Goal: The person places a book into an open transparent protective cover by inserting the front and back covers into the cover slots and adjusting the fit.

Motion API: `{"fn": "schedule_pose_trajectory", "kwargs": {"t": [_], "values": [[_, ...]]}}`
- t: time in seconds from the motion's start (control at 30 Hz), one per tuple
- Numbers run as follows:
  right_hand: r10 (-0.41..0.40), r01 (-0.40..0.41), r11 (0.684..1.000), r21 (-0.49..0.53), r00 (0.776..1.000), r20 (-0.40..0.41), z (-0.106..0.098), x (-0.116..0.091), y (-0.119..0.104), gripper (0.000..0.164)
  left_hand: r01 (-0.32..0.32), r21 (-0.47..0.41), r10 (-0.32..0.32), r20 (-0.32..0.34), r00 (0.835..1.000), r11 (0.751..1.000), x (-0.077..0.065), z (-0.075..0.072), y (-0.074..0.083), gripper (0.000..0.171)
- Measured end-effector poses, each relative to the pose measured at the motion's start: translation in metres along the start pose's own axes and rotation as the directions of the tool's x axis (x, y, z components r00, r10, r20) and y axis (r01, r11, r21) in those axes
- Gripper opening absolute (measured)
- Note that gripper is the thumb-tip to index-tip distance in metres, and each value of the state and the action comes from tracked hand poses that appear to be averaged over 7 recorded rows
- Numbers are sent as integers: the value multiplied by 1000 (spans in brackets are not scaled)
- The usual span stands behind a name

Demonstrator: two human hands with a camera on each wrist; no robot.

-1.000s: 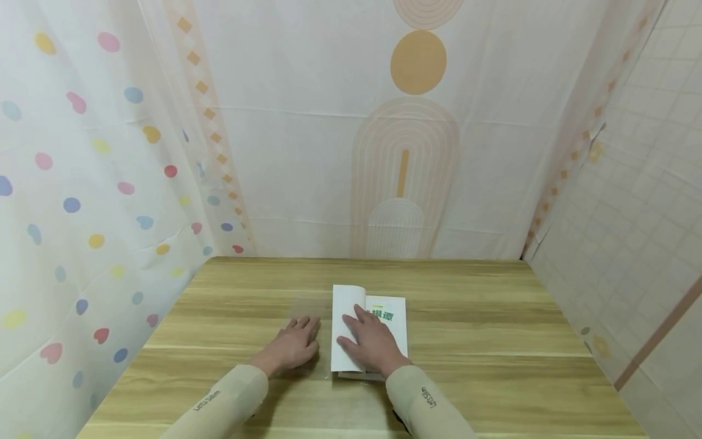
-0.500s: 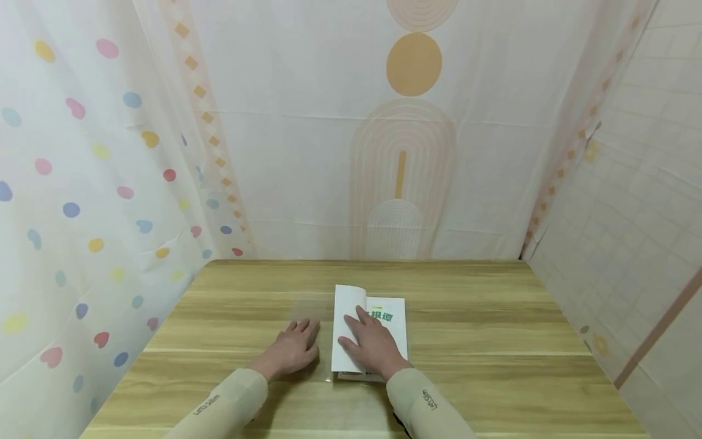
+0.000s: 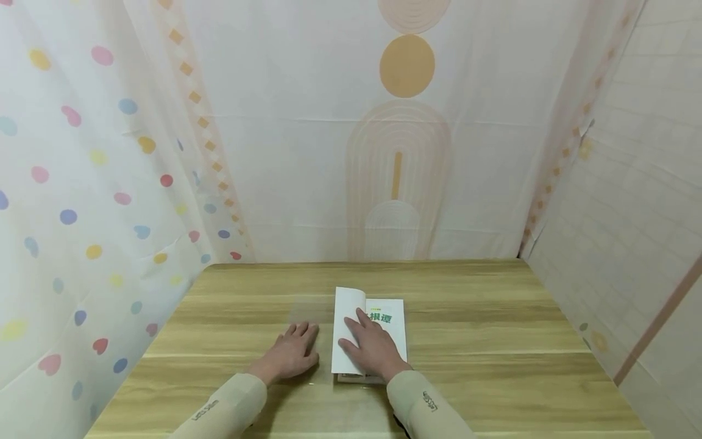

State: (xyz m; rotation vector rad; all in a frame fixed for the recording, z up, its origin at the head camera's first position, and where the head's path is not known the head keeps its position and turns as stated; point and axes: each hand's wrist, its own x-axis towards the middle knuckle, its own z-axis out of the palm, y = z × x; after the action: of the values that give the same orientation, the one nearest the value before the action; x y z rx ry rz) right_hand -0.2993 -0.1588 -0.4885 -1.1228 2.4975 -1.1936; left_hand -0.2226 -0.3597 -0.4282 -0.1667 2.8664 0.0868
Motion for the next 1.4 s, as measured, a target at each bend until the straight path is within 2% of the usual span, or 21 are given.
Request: {"fn": "schedule_pose_trajectory", "kwargs": {"t": [0.8,1.0,1.13,1.4], "values": [[-15,16,999,34,1000,-21,10,11,-10,57,4,22,-4,-15,1000,1000,-6,-2,-19,68],[-56,55,997,-45,998,-16,14,16,-11,57,9,3,-9,-13,1000,1000,-7,-4,-23,68],[-87,88,990,-108,996,17,15,18,-14,57,10,-13,-10,-17,1000,1000,-7,-5,-23,66],[-99,114,975,-190,991,87,13,21,-21,57,15,-34,-16,-23,1000,999,-7,-8,-22,62]]}}
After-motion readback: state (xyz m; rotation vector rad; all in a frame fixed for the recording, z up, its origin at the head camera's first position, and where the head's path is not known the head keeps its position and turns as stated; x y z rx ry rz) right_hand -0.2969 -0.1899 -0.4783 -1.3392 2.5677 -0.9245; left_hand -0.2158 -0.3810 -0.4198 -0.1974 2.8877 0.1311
